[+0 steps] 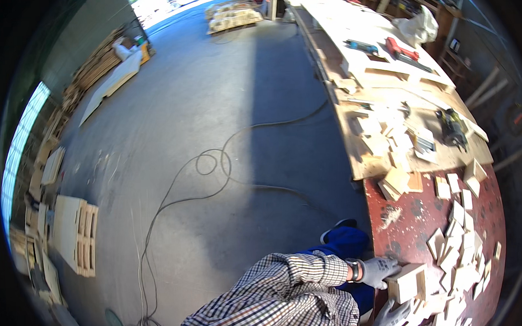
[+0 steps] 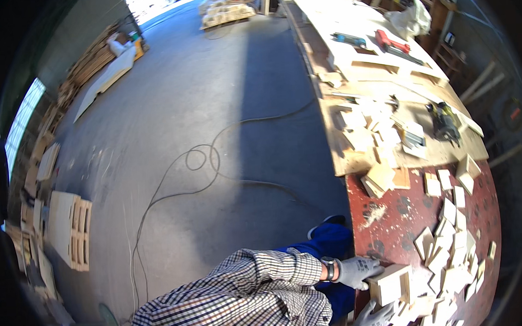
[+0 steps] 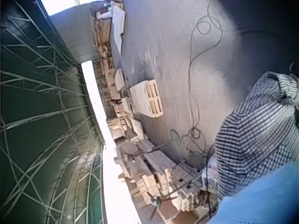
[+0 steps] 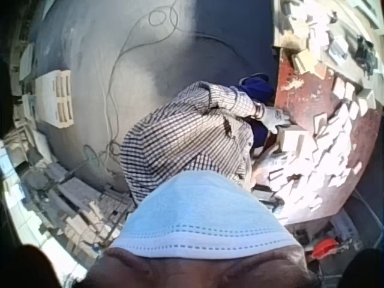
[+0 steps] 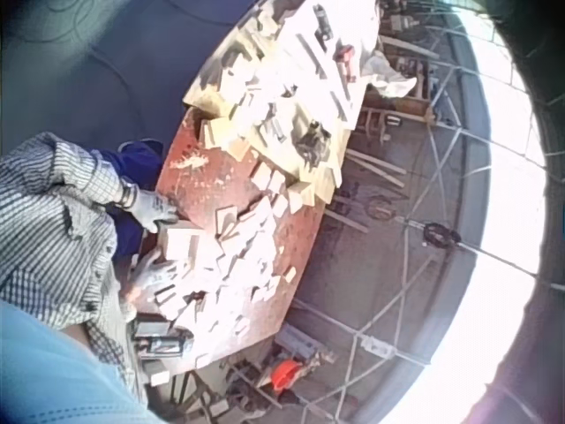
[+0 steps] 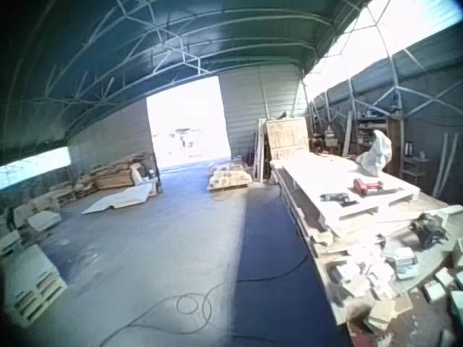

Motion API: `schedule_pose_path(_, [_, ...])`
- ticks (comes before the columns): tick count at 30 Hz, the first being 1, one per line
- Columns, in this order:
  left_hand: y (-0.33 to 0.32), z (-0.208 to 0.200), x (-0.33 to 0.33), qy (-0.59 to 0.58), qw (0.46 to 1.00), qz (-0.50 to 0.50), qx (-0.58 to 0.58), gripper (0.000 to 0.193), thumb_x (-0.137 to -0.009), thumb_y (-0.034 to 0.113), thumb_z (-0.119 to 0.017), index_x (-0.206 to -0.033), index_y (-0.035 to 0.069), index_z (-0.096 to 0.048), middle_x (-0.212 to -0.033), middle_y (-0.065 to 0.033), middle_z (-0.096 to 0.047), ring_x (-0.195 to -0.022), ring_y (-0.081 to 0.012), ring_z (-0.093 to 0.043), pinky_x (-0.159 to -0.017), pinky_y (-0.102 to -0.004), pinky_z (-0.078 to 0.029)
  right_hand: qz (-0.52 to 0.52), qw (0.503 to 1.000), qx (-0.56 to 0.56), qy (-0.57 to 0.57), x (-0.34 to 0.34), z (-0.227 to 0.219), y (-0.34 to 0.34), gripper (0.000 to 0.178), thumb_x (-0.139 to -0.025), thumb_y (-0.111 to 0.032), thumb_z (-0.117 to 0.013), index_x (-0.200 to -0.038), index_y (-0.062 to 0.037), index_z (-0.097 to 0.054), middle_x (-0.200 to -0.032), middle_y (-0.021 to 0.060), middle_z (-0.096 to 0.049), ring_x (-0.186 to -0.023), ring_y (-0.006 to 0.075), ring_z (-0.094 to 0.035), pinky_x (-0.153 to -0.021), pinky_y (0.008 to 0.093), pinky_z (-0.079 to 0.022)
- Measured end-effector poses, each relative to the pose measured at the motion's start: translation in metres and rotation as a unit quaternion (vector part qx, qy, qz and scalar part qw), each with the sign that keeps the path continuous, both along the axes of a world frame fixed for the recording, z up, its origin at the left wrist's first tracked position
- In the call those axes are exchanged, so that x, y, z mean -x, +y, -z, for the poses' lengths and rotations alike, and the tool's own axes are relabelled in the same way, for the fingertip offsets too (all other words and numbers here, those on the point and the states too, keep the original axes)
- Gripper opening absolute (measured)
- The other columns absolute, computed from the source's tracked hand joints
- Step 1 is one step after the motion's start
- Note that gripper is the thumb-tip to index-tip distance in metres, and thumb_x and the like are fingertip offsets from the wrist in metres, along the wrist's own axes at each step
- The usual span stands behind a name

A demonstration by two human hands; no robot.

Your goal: The person assembles small wooden boxes by hand at a workbench. They pick up pre-cut wooden pieces, fit them together to form box shapes, and use a nail gun to fasten the joints. Completed boxes are placed on the table.

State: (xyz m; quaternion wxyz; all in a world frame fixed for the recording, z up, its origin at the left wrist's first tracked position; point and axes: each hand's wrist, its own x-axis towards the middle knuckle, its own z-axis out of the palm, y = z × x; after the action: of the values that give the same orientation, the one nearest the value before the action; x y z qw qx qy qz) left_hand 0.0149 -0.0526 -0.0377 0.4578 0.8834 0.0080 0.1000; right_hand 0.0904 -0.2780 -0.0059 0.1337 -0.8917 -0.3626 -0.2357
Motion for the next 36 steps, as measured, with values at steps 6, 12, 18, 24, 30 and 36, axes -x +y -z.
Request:
schedule_pose_path(6, [0.011, -0.035, 0.014, 0.090, 0.995, -0.035, -0.031, 0.081, -0.087, 0.048, -0.076, -0.149, 0.003, -0.047, -0.136, -0.0236, -0.056, -0.124, -0.0431, -0.058, -0.105, -0.0523, -0.047, 0.017, 0.988, -0.083, 0.127, -0.003, 0.015, -0.004, 0.075, -0.091, -0.038, -0.075, -0.152, -0.0028, -0.049, -0.127, 0.0207, -0.061, -0.110, 0.0407, -0.058, -0.096, 0.0513, -0.046])
schedule_pose_path(12, [-0.005, -0.032, 0.001, 0.043, 0.985, -0.079, -0.150, 0.081, -0.082, 0.062, -0.079, -0.136, 0.007, -0.055, -0.126, -0.0176, -0.063, -0.111, -0.0385, -0.067, -0.090, -0.0503, -0.057, 0.034, 0.987, -0.094, 0.123, 0.005, 0.019, 0.005, 0.075, -0.092, -0.042, -0.073, -0.152, -0.0042, -0.049, -0.124, 0.0175, -0.063, -0.106, 0.0380, -0.060, -0.092, 0.0486, -0.047])
schedule_pose_path(18, [-0.004, -0.024, -0.005, 0.049, 0.978, -0.092, -0.178, 0.061, -0.089, 0.058, -0.076, -0.123, 0.008, -0.064, -0.114, -0.0149, -0.068, -0.094, -0.0362, -0.072, -0.074, -0.0470, -0.059, 0.039, 0.983, -0.117, 0.134, 0.011, 0.015, 0.009, 0.079, -0.089, -0.042, -0.076, -0.154, -0.0056, -0.047, -0.123, 0.0156, -0.063, -0.102, 0.0360, -0.061, -0.089, 0.0480, -0.048])
schedule_pose_path(24, [-0.006, -0.022, -0.005, -0.001, 0.982, -0.099, -0.163, 0.056, -0.089, 0.051, -0.079, -0.122, 0.007, -0.064, -0.108, -0.0141, -0.069, -0.094, -0.0367, -0.072, -0.075, -0.0459, -0.058, 0.045, 0.979, -0.125, 0.151, 0.014, 0.005, 0.011, 0.079, -0.086, -0.037, -0.079, -0.152, -0.0066, -0.048, -0.126, 0.0129, -0.062, -0.107, 0.0348, -0.061, -0.091, 0.0478, -0.048])
schedule_pose_path(30, [-0.005, -0.021, -0.004, 0.009, 0.982, -0.115, -0.147, 0.060, -0.089, 0.054, -0.079, -0.121, 0.006, -0.063, -0.102, -0.0159, -0.073, -0.088, -0.0396, -0.072, -0.073, -0.0462, -0.057, 0.075, 0.973, -0.113, 0.184, 0.015, 0.000, 0.016, 0.086, -0.077, -0.033, -0.085, -0.151, -0.0077, -0.048, -0.123, 0.0119, -0.061, -0.107, 0.0344, -0.061, -0.093, 0.0477, -0.049])
schedule_pose_path(36, [-0.004, -0.018, -0.004, 0.020, 0.979, -0.115, -0.167, 0.062, -0.088, 0.054, -0.080, -0.124, 0.006, -0.064, -0.104, -0.0169, -0.073, -0.090, -0.0397, -0.072, -0.075, -0.0459, -0.057, 0.071, 0.977, -0.128, 0.154, 0.013, 0.009, 0.015, 0.088, -0.074, -0.030, -0.086, -0.151, -0.0081, -0.047, -0.124, 0.0113, -0.061, -0.105, 0.0340, -0.061, -0.092, 0.0460, -0.049])
